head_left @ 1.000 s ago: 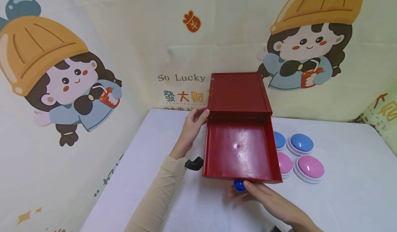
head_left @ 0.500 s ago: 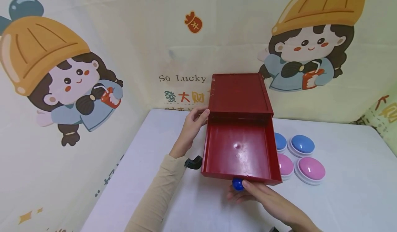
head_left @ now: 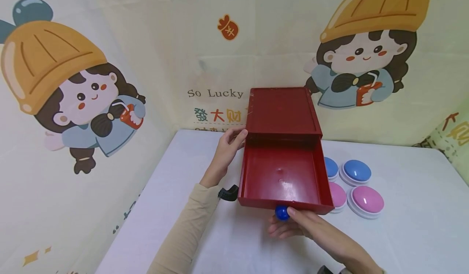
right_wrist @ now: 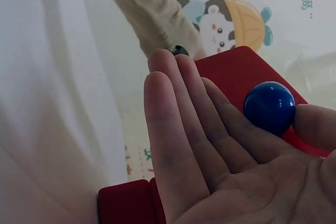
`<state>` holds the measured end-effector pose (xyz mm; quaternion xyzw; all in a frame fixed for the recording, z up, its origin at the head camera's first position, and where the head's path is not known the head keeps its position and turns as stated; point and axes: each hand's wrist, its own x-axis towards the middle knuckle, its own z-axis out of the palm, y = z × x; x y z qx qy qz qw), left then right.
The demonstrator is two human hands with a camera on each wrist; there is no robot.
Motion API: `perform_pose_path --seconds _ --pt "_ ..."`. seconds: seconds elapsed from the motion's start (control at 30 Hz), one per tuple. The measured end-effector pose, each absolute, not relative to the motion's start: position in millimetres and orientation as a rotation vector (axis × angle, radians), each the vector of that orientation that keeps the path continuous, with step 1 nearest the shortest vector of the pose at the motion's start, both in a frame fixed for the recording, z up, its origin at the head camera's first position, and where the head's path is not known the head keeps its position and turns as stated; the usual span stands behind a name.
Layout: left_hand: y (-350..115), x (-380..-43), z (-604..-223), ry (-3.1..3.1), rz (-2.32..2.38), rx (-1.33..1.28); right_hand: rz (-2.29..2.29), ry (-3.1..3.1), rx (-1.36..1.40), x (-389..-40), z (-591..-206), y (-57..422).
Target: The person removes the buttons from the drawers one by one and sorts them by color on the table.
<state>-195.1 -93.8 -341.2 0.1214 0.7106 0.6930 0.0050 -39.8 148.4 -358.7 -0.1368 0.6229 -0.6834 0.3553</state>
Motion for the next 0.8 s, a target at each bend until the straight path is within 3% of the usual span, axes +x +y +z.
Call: perform_pose_path --seconds 0.8 --pt "-96.0 -204.0 -356.8 2.258 2.143 0.378 -1.785 1.583 -0.41 -60.0 -358.3 153.3"
